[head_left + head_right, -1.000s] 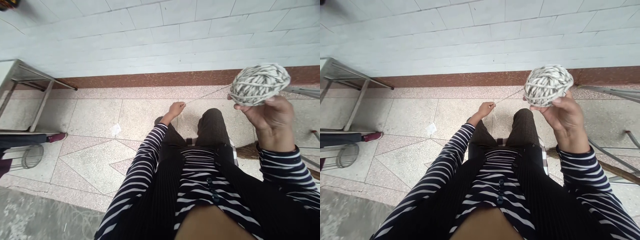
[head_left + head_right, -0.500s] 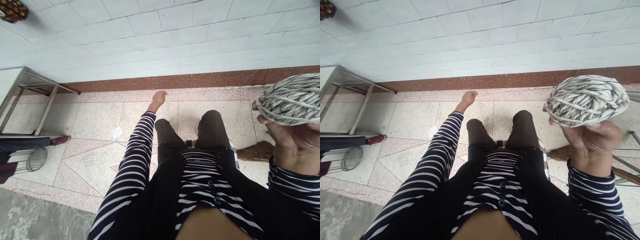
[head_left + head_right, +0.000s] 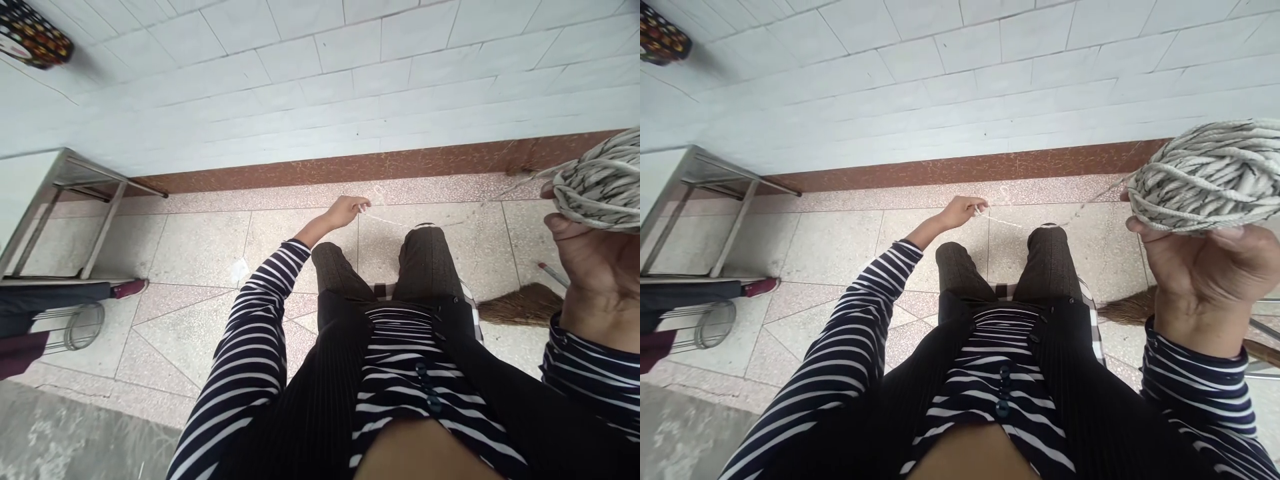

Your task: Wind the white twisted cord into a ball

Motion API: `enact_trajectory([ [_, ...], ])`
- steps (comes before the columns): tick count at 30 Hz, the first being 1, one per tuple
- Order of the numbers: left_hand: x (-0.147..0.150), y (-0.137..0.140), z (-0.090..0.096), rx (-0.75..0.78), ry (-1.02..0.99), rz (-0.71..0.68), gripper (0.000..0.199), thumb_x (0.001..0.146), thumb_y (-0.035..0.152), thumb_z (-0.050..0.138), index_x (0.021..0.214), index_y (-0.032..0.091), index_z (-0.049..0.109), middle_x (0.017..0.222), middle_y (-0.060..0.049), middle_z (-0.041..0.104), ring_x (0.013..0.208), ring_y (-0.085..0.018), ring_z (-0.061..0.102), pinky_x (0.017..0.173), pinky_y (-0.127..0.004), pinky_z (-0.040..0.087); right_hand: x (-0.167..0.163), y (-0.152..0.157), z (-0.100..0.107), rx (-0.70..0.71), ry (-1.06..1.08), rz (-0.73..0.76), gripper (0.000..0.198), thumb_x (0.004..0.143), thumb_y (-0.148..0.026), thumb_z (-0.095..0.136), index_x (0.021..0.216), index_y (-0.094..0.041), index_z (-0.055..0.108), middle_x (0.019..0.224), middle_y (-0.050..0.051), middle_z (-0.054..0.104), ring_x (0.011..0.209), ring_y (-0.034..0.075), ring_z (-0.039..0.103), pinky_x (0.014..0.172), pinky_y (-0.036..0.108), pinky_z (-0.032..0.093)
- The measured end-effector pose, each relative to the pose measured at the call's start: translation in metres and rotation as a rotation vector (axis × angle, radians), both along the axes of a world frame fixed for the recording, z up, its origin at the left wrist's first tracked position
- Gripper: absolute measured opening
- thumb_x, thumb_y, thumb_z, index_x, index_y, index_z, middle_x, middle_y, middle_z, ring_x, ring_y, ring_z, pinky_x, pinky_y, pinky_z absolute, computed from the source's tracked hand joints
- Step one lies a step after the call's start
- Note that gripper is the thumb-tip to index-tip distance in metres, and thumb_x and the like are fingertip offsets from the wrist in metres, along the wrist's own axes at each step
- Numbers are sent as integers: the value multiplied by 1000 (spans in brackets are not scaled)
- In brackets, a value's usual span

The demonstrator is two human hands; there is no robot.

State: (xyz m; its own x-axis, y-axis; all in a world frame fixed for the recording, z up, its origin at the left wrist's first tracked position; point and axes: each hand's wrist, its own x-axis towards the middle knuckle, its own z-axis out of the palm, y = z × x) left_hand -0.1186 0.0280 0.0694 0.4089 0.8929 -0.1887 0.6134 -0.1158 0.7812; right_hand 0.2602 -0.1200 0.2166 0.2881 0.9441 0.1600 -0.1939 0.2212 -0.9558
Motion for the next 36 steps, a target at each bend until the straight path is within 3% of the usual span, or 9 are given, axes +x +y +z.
enact_trajectory([
  [3,-37,11,-3,68,95,221,41,101,6,48,123,15,81,126,-14,82,108,-22,77,106,-42,62,-2,4,0,16,47,-8,56,59,-35,79,112,-52,80,137,0,74,161,43,46,85,62,62],
  [7,-67,69,9,275,131,460,33,107,17,51,128,17,77,133,-14,80,123,-26,74,118,-45,55,-14,0,8,-28,50,38,66,60,-35,84,122,-57,76,133,1,76,156,46,52,86,65,62],
  [12,-33,124,25,355,6,424,30,113,33,54,134,21,72,131,-12,78,131,-26,70,124,-46,50,-28,-7,14,-72,57,43,77,60,-28,80,131,-57,72,133,1,75,143,46,62,79,62,64],
  [15,3,115,24,352,-56,261,32,115,31,50,134,19,72,133,-13,77,125,-27,72,119,-49,53,-27,-6,14,-42,105,18,76,57,-22,78,126,-55,75,129,1,77,135,42,68,73,55,63],
  [19,10,75,12,268,44,21,36,113,23,48,140,19,72,132,-12,79,116,-23,75,116,-45,55,-22,-2,15,-35,72,-7,76,60,-33,81,132,-56,73,124,3,78,152,47,55,85,71,63],
  [22,-21,60,4,244,165,105,41,111,16,45,142,17,71,137,-12,78,115,-23,75,115,-42,55,-20,3,15,-28,14,-30,72,63,-37,82,133,-53,74,122,4,78,154,46,54,96,71,62],
  [27,-63,86,0,308,236,352,43,106,9,42,134,12,75,138,-15,79,119,-25,73,113,-37,53,-20,12,17,44,63,-4,67,61,-32,82,125,-51,77,113,4,78,140,42,65,76,55,65],
  [32,-33,105,-16,258,258,346,48,104,8,43,141,12,74,146,-16,76,133,-27,70,122,-39,49,-29,8,34,79,5,53,69,66,-38,88,132,-55,75,117,3,79,123,43,74,74,58,68],
  [36,19,77,-32,119,177,175,52,102,10,49,151,10,68,164,-19,63,154,-29,58,136,-49,38,-41,8,37,48,-46,190,61,71,-44,92,131,-47,79,136,4,75,143,50,62,83,64,73],
])
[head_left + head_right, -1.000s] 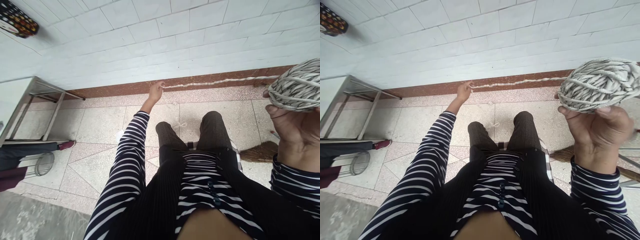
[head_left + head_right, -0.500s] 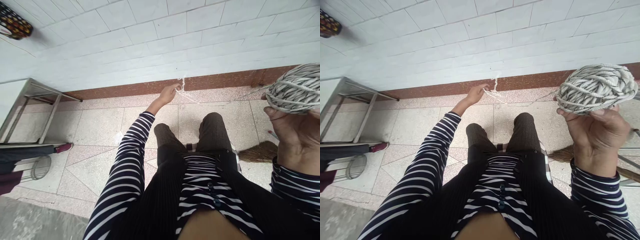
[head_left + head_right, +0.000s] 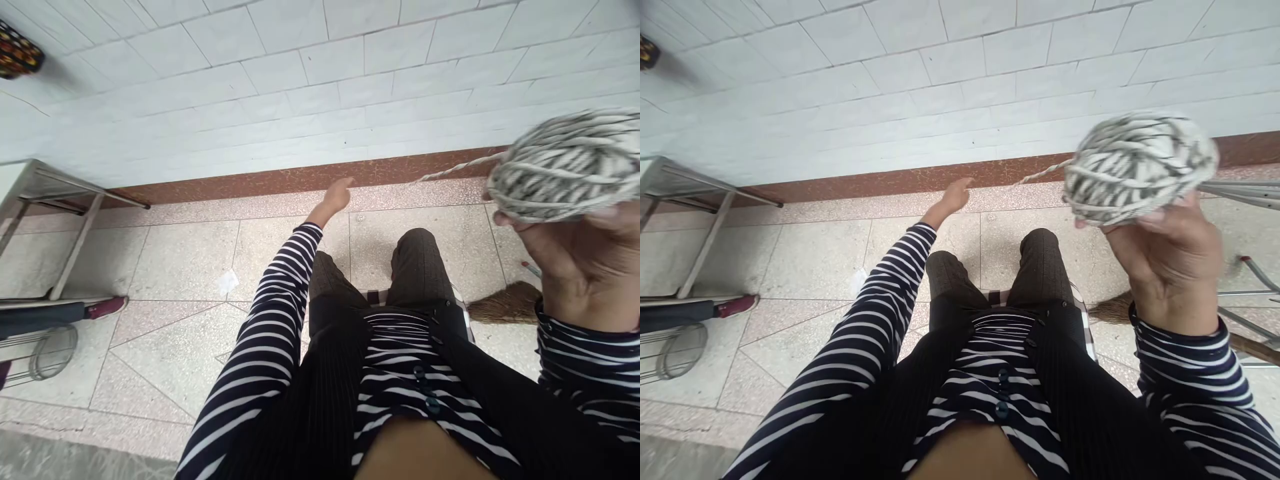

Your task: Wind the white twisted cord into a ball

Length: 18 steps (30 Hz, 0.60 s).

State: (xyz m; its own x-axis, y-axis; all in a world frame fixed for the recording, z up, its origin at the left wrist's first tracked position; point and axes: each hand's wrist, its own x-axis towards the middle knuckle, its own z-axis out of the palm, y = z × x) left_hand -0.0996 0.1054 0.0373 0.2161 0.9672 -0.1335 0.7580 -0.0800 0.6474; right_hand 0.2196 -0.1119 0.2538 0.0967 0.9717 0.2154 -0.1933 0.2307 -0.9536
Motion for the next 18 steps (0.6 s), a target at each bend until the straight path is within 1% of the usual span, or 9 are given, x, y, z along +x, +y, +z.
enact_trajectory([
  [2,28,-25,0,-49,-220,-142,49,107,21,52,153,16,68,159,-17,68,147,-29,63,132,-52,44,-7,10,-8,-43,-36,120,53,74,-46,93,125,-42,81,146,3,71,150,50,56,92,65,74],
  [4,54,-53,8,-91,-504,-233,45,111,38,56,150,21,70,148,-14,75,137,-28,70,125,-51,51,-15,25,-20,-91,-49,262,56,72,-42,96,125,-39,78,150,3,69,146,46,60,93,61,75],
  [6,71,-80,22,-127,-737,-259,46,111,53,58,140,23,76,132,-13,81,128,-28,74,120,-50,54,-24,43,-34,-186,-39,346,64,71,-40,98,128,-34,72,144,7,71,139,40,66,92,59,75],
  [8,76,-105,37,-169,-860,-264,50,108,63,60,123,20,82,116,-12,84,116,-27,78,113,-48,57,-30,57,-46,-224,-73,352,65,69,-39,101,126,-31,71,139,7,72,135,37,68,93,54,74],
  [10,71,-125,47,-190,-869,-263,49,102,65,68,103,18,83,102,-11,84,102,-24,78,106,-43,59,-31,67,-57,-202,-126,324,66,68,-40,102,125,-31,71,135,6,73,132,35,69,91,49,74],
  [12,60,-139,50,-171,-794,-251,44,99,60,73,88,17,81,93,-8,82,93,-20,76,101,-37,58,-29,73,-68,-165,-170,288,67,68,-42,102,127,-33,71,131,5,73,127,34,71,85,45,74],
  [13,53,-144,48,-151,-736,-237,42,100,56,72,83,18,79,90,-7,81,91,-19,75,99,-35,57,-27,75,-72,-151,-192,272,67,69,-43,101,129,-35,71,130,5,73,124,34,72,81,44,74],
  [15,42,-152,42,-109,-611,-193,41,103,48,65,79,18,76,88,-6,80,90,-18,74,97,-33,55,-25,77,-81,-125,-237,244,67,71,-44,100,129,-36,70,128,5,72,119,33,72,79,44,73],
  [18,34,-160,33,-93,-461,-135,38,106,39,57,79,19,74,90,-4,81,93,-19,75,96,-31,55,-29,77,-89,-73,-287,233,67,71,-43,100,130,-36,69,130,5,71,121,33,71,88,49,72],
])
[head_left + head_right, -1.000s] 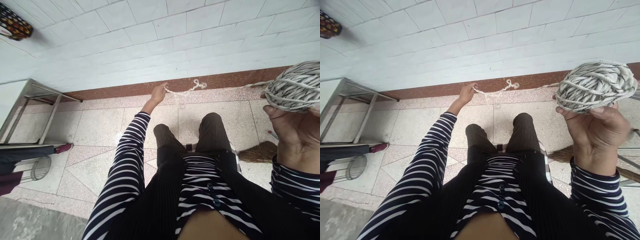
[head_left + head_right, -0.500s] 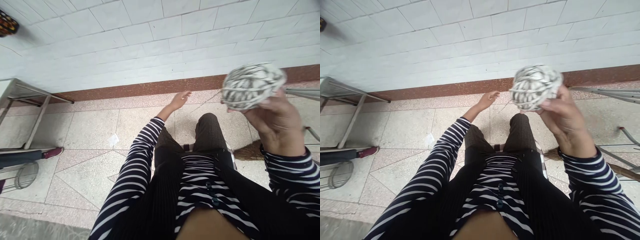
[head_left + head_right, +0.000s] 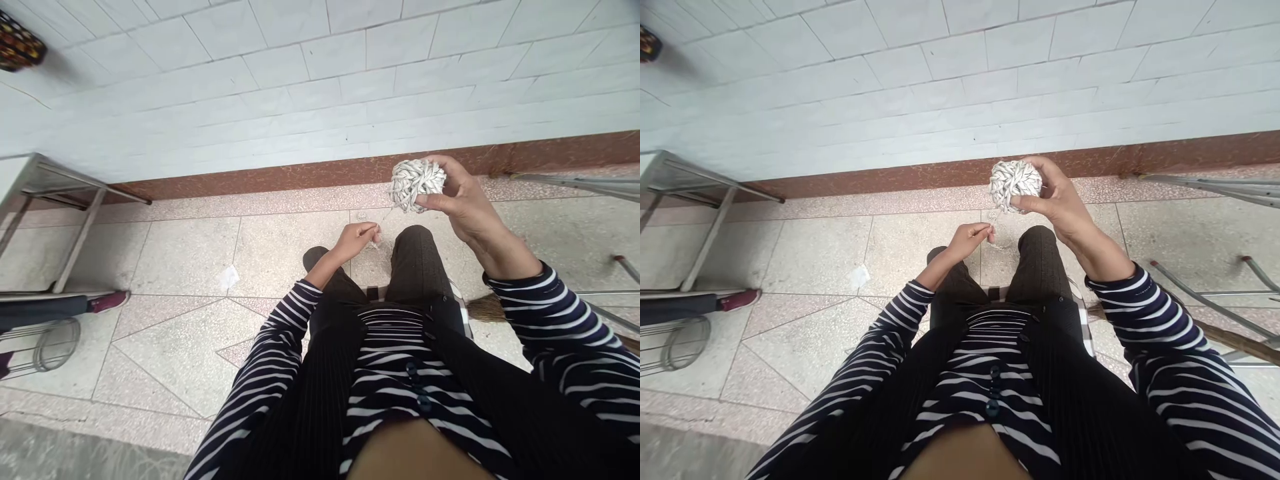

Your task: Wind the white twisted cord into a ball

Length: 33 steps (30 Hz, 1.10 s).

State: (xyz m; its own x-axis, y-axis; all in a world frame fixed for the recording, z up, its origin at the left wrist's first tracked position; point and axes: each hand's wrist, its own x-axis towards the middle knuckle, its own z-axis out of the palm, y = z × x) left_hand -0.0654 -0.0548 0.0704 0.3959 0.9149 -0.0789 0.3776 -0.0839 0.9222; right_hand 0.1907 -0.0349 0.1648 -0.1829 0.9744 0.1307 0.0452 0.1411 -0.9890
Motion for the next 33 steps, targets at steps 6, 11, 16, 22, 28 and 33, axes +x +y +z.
enact_trajectory([
  [6,9,-29,7,-61,66,-116,28,103,27,55,83,18,74,94,-3,83,96,-18,77,95,-30,57,-17,9,-14,98,-102,-1,67,75,-46,95,133,-33,65,133,5,70,120,34,69,105,58,65],
  [11,5,-34,36,236,219,-65,27,101,26,57,81,21,73,83,-2,77,83,-18,69,116,-42,54,-21,22,-57,182,-323,-48,68,68,-43,96,129,-30,68,143,9,69,131,38,66,115,62,55],
  [16,-5,-11,42,366,321,-5,27,98,27,59,74,23,72,72,-1,70,72,-17,60,126,-47,46,-21,19,-79,114,-219,-120,73,59,-37,100,125,-30,70,137,8,71,130,38,66,117,65,52],
  [22,-4,-6,-5,5,271,74,32,97,30,53,72,20,69,80,-3,76,83,-20,70,88,-32,55,-6,11,-38,-122,194,-150,67,70,-42,96,130,-34,67,133,7,71,112,30,72,77,42,67],
  [28,-2,7,-54,-64,310,117,32,97,32,54,72,20,70,84,-4,78,86,-20,73,89,-31,55,-28,-24,8,-139,266,-30,69,70,-40,97,132,-37,67,132,4,70,111,28,72,73,39,69],
  [33,-17,-3,-85,-131,277,46,33,103,29,47,85,20,72,96,-6,82,99,-21,76,102,-31,56,-31,-27,36,-85,315,-70,68,65,-37,99,125,-35,68,126,4,71,109,29,69,76,44,69],
])
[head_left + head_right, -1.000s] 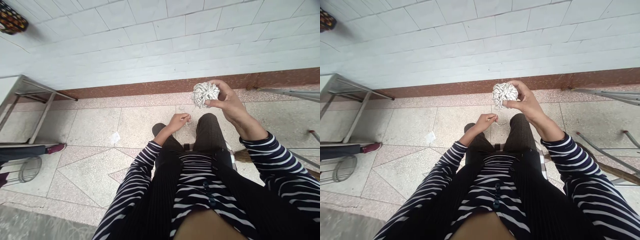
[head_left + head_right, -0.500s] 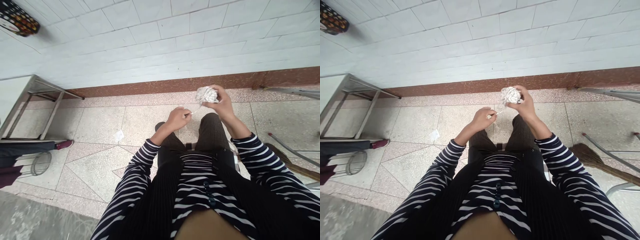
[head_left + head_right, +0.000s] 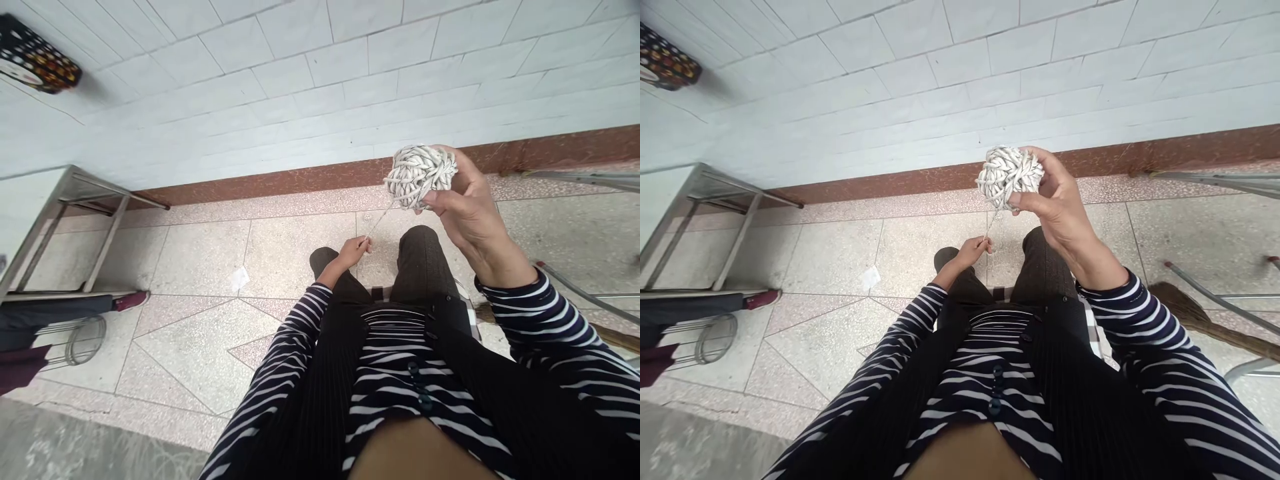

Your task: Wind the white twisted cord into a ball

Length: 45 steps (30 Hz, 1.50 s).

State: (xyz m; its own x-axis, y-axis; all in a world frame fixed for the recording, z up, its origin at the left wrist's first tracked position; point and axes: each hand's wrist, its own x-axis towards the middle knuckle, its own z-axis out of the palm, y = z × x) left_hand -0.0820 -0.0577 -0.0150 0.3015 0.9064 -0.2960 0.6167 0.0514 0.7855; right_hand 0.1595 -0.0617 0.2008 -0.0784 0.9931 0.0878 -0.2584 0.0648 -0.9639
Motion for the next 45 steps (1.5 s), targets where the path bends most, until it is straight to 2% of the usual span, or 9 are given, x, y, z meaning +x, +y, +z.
enact_trajectory([
  [7,-27,-2,-13,-36,124,14,27,98,18,51,88,18,76,104,-9,84,104,-22,77,107,-33,57,18,-4,42,290,47,-98,56,65,-37,102,115,-38,77,143,2,70,146,36,61,128,60,53],
  [11,-37,27,-2,-1,199,105,27,92,13,55,89,19,80,104,-12,85,114,-28,77,117,-43,55,32,-14,72,396,-128,-234,56,72,-57,96,124,-52,77,144,0,68,160,42,47,117,66,61],
  [17,16,61,70,295,-354,146,38,111,43,57,141,25,72,144,-10,77,141,-27,68,125,-47,50,15,0,58,206,-250,-49,68,64,-50,102,124,-42,71,134,3,69,137,39,63,112,63,63],
  [22,64,40,119,330,-574,54,40,107,59,64,108,22,79,118,-9,82,124,-27,73,119,-48,51,-7,17,36,163,-163,98,68,62,-29,103,121,-34,72,124,3,71,114,28,68,99,49,69],
  [30,10,1,62,114,-217,18,37,106,38,55,79,20,74,92,-3,80,93,-19,73,96,-30,53,20,44,21,153,-112,-208,68,60,-35,100,119,-34,66,126,5,75,114,35,71,84,56,68],
  [35,-31,15,31,109,55,59,30,103,24,53,81,20,73,98,-5,83,98,-21,74,98,-29,53,21,27,30,85,-222,-169,61,67,-57,97,121,-49,69,142,-1,73,138,45,62,103,75,62],
  [39,-38,46,23,119,255,114,21,98,18,59,90,21,79,107,-10,85,113,-28,77,107,-36,54,8,6,55,241,-311,-176,58,71,-65,93,122,-53,68,146,-4,69,154,41,52,123,69,56],
  [42,-21,62,32,164,132,158,28,97,14,60,114,19,81,134,-13,81,130,-29,73,121,-41,50,-2,3,59,359,-228,-92,61,69,-57,99,121,-46,68,145,-2,68,152,40,55,128,64,53],
  [45,11,61,56,234,-310,143,38,105,27,62,141,22,72,150,-13,73,137,-26,69,125,-44,47,-11,10,46,292,-168,-10,70,65,-44,105,123,-38,66,136,2,70,139,36,63,125,59,55],
])
